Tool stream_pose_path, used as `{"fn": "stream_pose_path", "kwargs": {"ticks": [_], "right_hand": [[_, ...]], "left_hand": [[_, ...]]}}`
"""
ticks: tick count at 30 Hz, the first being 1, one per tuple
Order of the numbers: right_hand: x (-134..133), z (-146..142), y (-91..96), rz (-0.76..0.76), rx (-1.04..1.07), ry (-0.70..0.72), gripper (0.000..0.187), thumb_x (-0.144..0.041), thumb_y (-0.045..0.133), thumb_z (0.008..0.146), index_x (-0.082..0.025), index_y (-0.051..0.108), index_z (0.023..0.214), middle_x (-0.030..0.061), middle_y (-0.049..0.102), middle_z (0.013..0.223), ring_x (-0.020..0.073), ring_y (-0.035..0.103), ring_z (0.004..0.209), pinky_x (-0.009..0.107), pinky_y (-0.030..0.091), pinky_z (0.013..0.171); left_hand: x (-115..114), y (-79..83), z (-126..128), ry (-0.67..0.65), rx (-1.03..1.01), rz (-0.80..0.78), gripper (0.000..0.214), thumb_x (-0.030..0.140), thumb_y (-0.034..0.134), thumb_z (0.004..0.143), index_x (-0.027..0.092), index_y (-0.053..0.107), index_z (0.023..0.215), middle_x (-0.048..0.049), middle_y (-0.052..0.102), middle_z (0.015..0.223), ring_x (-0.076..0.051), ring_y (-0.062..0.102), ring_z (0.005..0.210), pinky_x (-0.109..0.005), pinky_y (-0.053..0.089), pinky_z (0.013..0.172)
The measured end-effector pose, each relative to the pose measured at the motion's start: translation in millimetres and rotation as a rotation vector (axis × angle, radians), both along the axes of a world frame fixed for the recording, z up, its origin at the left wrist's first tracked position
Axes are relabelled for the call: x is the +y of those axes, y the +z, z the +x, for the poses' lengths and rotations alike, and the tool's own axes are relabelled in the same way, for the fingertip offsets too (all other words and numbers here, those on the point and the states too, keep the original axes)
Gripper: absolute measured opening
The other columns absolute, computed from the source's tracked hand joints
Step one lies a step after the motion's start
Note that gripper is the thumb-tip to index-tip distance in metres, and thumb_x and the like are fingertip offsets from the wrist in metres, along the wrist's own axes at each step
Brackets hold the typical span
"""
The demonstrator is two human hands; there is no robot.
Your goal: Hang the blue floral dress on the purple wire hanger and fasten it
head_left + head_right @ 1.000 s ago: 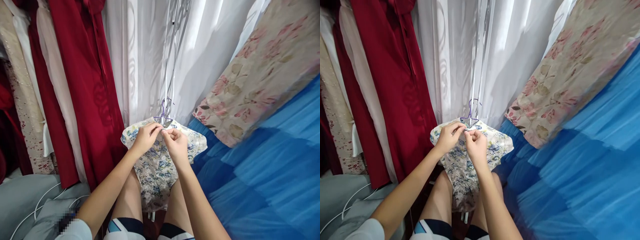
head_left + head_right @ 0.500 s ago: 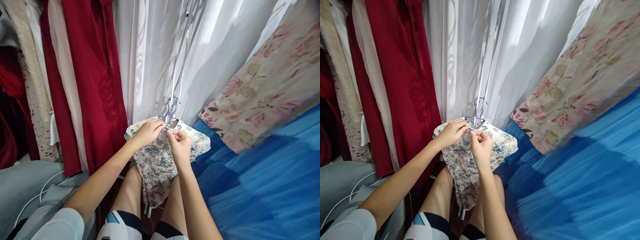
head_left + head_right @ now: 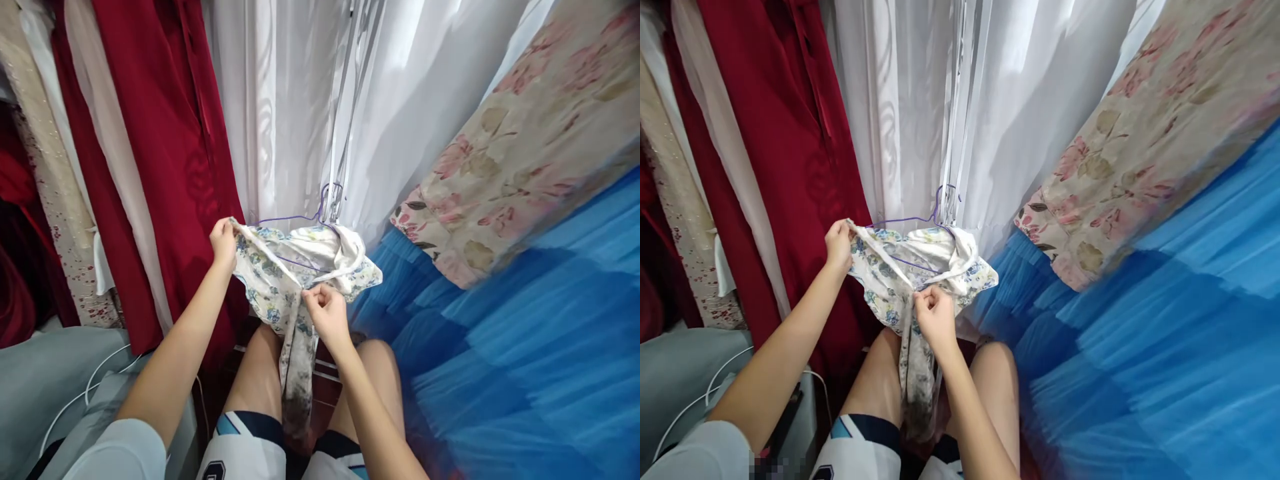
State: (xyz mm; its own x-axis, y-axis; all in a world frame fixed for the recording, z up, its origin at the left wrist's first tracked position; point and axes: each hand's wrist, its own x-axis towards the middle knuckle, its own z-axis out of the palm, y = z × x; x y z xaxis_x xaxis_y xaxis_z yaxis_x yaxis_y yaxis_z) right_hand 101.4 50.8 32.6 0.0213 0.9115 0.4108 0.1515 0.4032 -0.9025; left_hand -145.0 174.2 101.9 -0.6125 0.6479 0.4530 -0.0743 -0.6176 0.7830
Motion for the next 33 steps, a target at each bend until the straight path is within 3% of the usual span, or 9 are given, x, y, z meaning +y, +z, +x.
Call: {"fn": "stream_pose_path", "kwargs": {"ticks": [4, 8, 11, 15, 18, 21, 24, 28, 33], "right_hand": [[-10.7, -8.0, -14.8, -0.051, 0.038, 0.048, 0.024, -0.033, 0.062, 0.083, -0.020, 0.050, 0.065, -0.0074, 0.042, 0.047, 0.0093, 0.034, 0.043, 0.023, 0.023, 0.047], [-28.6, 8.3, -32.2, -0.114, 0.230, 0.004, 0.028, -0.035, 0.062, 0.083, -0.022, 0.047, 0.064, -0.0090, 0.034, 0.048, 0.0094, 0.026, 0.045, 0.024, 0.019, 0.047], [-48.7, 18.5, -55.3, -0.172, 0.321, -0.060, 0.030, -0.035, 0.061, 0.084, -0.022, 0.045, 0.062, -0.0086, 0.030, 0.050, 0.0101, 0.022, 0.047, 0.024, 0.018, 0.048], [-73.4, 18.7, -84.9, -0.262, 0.263, -0.016, 0.027, -0.035, 0.058, 0.084, -0.022, 0.047, 0.063, -0.0082, 0.030, 0.048, 0.0108, 0.023, 0.046, 0.024, 0.020, 0.046], [-83.0, 21.1, -86.7, -0.234, 0.096, -0.113, 0.017, -0.030, 0.063, 0.079, -0.021, 0.055, 0.067, -0.0042, 0.046, 0.054, 0.0145, 0.041, 0.051, 0.026, 0.034, 0.050], [-89.8, 31.1, -68.9, -0.157, 0.047, -0.118, 0.014, -0.028, 0.069, 0.074, -0.021, 0.068, 0.086, 0.0050, 0.068, 0.086, 0.0257, 0.062, 0.082, 0.035, 0.050, 0.073], [-101.9, 43.1, -47.8, -0.154, 0.146, 0.070, 0.021, -0.033, 0.069, 0.079, -0.025, 0.072, 0.099, 0.0073, 0.070, 0.108, 0.0294, 0.061, 0.107, 0.040, 0.047, 0.095], [-120.6, 48.4, -36.2, -0.340, 0.420, 0.276, 0.036, -0.051, 0.057, 0.090, -0.029, 0.069, 0.115, 0.0070, 0.070, 0.115, 0.0276, 0.057, 0.120, 0.043, 0.042, 0.105], [-129.0, 38.3, -30.8, -0.556, 0.666, 0.536, 0.056, -0.067, 0.058, 0.083, -0.027, 0.067, 0.120, 0.0109, 0.069, 0.118, 0.0303, 0.055, 0.125, 0.047, 0.039, 0.106]], "left_hand": [[-3.0, -50.2, 5.2, -0.117, -0.111, -0.119, 0.016, 0.030, 0.056, 0.087, 0.017, 0.051, 0.078, 0.0014, 0.056, 0.073, -0.010, 0.054, 0.067, -0.022, 0.045, 0.072], [-35.0, -80.0, 47.0, -0.430, -0.084, -0.241, 0.021, 0.034, 0.065, 0.080, 0.015, 0.054, 0.079, -0.0056, 0.064, 0.084, -0.015, 0.063, 0.076, -0.029, 0.050, 0.076], [-69.6, -79.3, 83.4, -0.722, -0.007, -0.289, 0.028, 0.039, 0.070, 0.079, 0.014, 0.062, 0.090, -0.0119, 0.068, 0.100, -0.019, 0.065, 0.084, -0.033, 0.053, 0.077], [-119.9, -56.2, 117.8, -1.055, 0.261, -0.181, 0.026, 0.041, 0.060, 0.091, 0.017, 0.066, 0.098, -0.0112, 0.065, 0.114, -0.018, 0.063, 0.094, -0.030, 0.051, 0.083], [-157.9, -37.0, 129.8, -1.078, 0.504, -0.008, 0.026, 0.040, 0.054, 0.095, 0.017, 0.066, 0.091, -0.0120, 0.064, 0.114, -0.023, 0.060, 0.107, -0.036, 0.047, 0.095], [-192.0, -25.2, 135.9, -1.101, 0.686, 0.110, 0.025, 0.035, 0.050, 0.098, 0.018, 0.067, 0.091, -0.0129, 0.062, 0.114, -0.025, 0.059, 0.113, -0.040, 0.043, 0.102], [-215.2, -22.0, 140.6, -1.091, 0.823, 0.128, 0.022, 0.028, 0.048, 0.098, 0.019, 0.068, 0.096, -0.0129, 0.059, 0.122, -0.024, 0.059, 0.114, -0.038, 0.043, 0.103], [-223.9, -23.7, 144.1, -0.923, 0.854, 0.077, 0.022, 0.025, 0.046, 0.099, 0.023, 0.067, 0.099, -0.0106, 0.051, 0.139, -0.024, 0.054, 0.122, -0.037, 0.041, 0.105], [-219.0, -30.3, 137.1, -0.884, 0.815, -0.068, 0.023, 0.035, 0.045, 0.099, 0.023, 0.065, 0.098, -0.0070, 0.067, 0.108, -0.022, 0.060, 0.107, -0.034, 0.044, 0.097]]}}
